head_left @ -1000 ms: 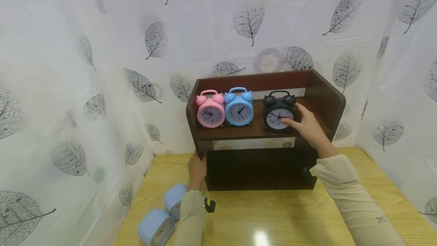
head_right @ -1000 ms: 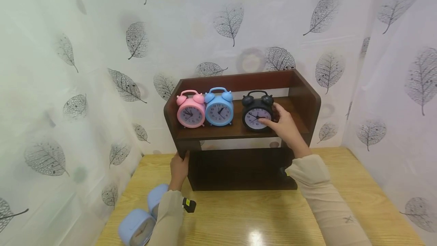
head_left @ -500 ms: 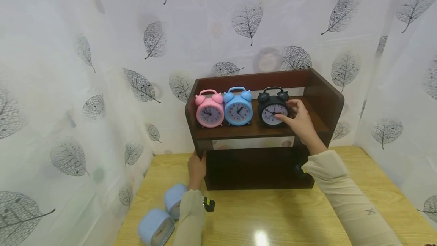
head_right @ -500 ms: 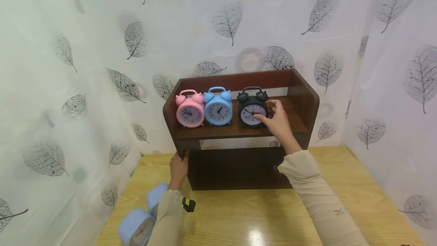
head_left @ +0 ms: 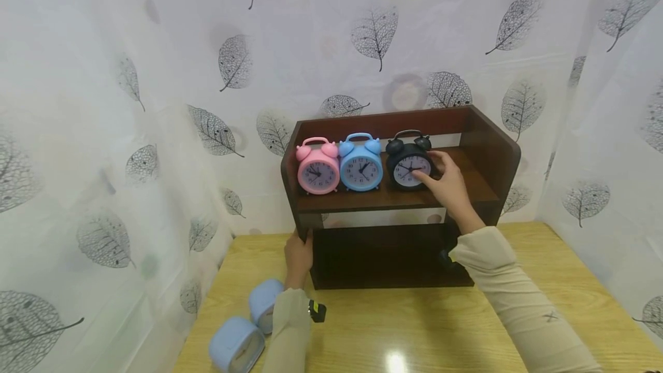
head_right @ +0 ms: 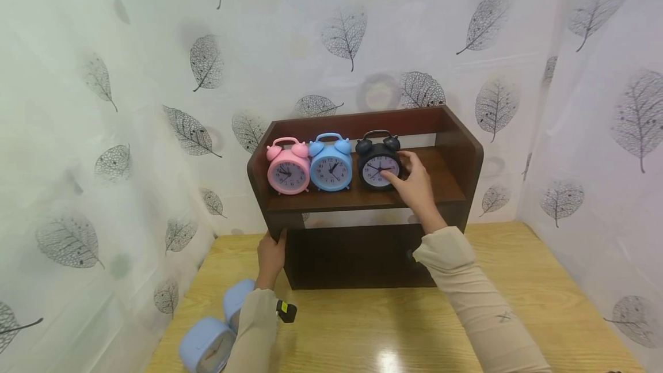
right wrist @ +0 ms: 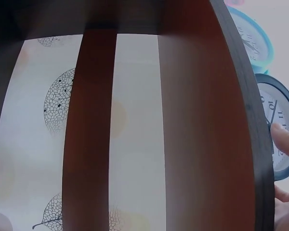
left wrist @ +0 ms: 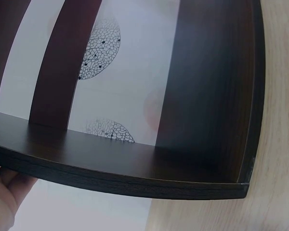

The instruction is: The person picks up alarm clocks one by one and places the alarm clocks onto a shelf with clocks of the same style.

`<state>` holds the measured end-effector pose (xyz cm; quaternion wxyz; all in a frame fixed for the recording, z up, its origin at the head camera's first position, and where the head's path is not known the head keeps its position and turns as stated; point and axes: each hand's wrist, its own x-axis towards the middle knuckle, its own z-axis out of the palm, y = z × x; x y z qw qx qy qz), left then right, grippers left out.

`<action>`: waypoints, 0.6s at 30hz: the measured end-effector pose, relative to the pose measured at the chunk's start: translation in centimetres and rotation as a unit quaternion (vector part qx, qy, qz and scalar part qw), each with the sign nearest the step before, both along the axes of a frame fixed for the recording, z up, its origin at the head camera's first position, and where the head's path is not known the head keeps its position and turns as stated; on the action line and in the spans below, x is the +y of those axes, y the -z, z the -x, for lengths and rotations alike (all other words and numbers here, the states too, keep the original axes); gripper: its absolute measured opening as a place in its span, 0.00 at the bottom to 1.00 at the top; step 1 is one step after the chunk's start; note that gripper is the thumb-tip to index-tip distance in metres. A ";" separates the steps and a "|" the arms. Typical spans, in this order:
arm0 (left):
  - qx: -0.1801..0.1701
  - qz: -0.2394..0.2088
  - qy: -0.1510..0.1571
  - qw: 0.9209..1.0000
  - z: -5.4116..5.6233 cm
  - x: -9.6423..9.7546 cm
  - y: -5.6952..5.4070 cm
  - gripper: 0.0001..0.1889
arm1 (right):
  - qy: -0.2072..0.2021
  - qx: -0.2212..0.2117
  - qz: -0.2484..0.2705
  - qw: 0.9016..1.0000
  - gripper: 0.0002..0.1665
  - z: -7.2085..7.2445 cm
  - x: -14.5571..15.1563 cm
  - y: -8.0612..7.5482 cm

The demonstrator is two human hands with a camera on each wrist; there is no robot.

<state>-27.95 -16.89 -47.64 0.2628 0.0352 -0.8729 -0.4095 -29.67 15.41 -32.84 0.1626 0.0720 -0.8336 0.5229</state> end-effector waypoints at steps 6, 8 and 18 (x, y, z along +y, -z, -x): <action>0.001 0.000 -0.002 1.000 0.1 0.0 0.1 0.11 | 0.003 0.014 -0.020 1.000 0.37 0.0 -0.2 0.3; 0.002 0.001 -0.001 1.000 0.1 -0.1 0.1 0.11 | 0.003 0.023 -0.023 0.999 0.37 0.1 -0.2 0.4; -0.009 0.001 0.005 1.000 0.0 -0.1 0.0 0.13 | 0.008 0.030 -0.025 0.999 0.37 0.1 -0.4 0.6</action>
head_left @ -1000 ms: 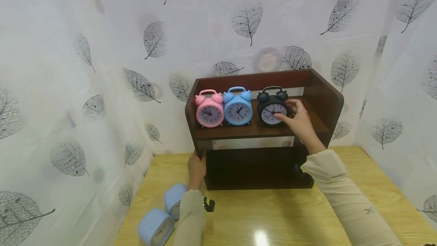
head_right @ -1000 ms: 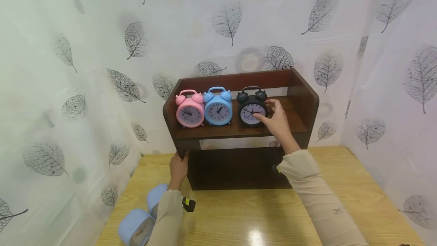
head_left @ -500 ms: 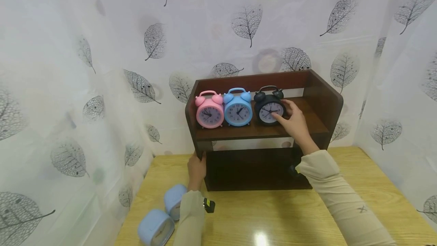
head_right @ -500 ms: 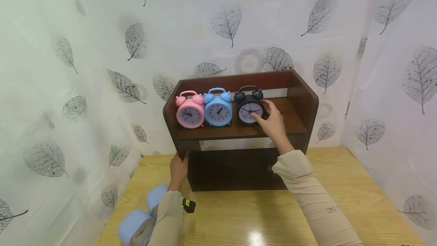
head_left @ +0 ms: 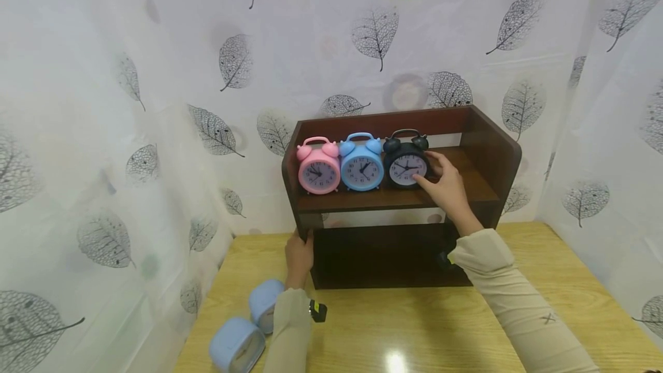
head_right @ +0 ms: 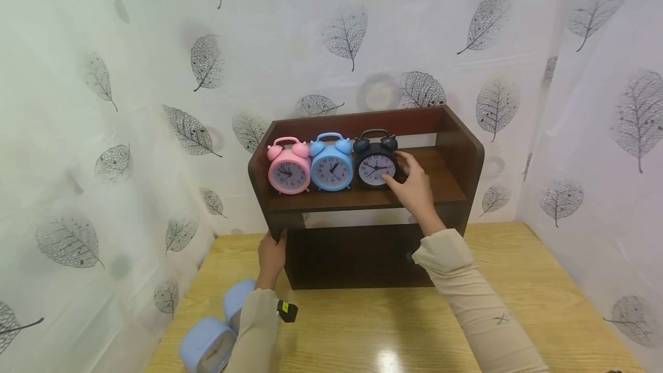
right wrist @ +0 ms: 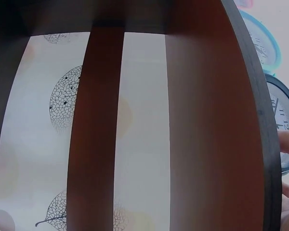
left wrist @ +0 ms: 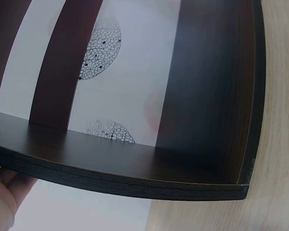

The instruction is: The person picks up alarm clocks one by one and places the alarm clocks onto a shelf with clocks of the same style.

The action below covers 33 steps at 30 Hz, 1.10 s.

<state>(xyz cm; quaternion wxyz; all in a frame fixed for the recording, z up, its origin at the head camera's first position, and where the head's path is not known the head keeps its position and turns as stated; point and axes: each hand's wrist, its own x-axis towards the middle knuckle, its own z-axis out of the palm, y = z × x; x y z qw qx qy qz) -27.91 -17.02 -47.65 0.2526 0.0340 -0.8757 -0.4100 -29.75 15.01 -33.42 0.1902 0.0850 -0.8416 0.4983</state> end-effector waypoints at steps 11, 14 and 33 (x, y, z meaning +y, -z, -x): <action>0.005 -0.007 0.004 1.000 0.2 0.0 0.1 0.16 | -0.001 0.003 0.000 1.000 0.36 -0.2 0.2 -0.1; 0.005 -0.009 0.002 1.000 0.2 0.1 0.0 0.16 | 0.000 0.000 0.001 1.000 0.36 -0.2 0.2 -0.1; 0.001 -0.011 -0.006 1.000 0.1 0.0 0.3 0.12 | -0.025 0.006 0.021 0.999 0.40 -0.3 0.6 0.0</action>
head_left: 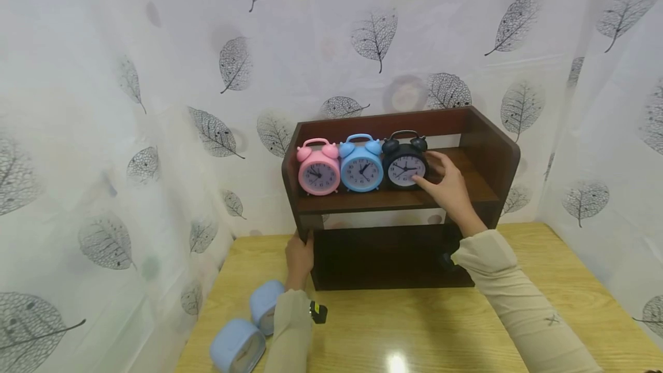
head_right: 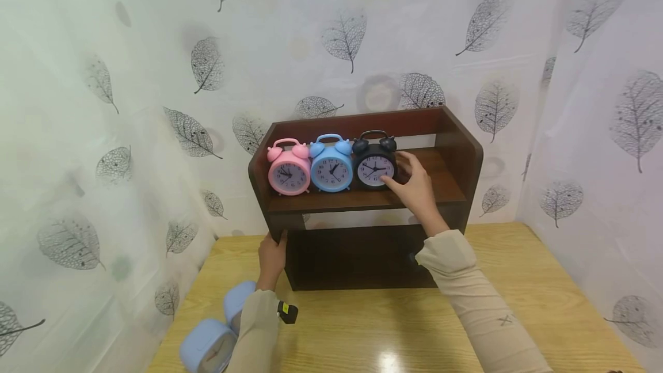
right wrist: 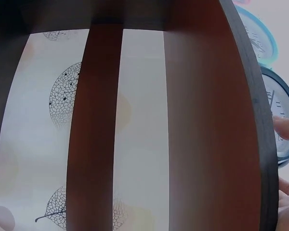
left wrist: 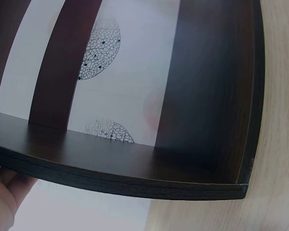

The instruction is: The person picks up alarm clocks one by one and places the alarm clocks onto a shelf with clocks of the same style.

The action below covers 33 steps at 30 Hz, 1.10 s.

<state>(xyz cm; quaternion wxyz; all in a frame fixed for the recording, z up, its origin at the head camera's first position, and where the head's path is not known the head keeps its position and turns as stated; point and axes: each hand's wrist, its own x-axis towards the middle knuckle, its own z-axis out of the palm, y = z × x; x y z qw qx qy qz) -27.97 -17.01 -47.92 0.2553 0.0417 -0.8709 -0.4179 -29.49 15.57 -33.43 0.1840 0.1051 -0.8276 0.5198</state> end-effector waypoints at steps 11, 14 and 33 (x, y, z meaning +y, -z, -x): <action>-0.001 0.001 0.008 1.000 -0.4 0.2 0.4 0.13 | 0.010 0.093 0.033 0.995 0.40 -2.4 1.1 0.9; -0.001 -0.001 0.008 1.000 -0.5 0.3 0.3 0.13 | 0.025 0.121 0.041 0.991 0.40 -3.9 1.4 0.9; 0.008 0.007 -0.016 1.000 -1.1 0.4 0.5 0.13 | 0.082 0.186 0.009 0.979 0.48 -15.0 8.3 4.3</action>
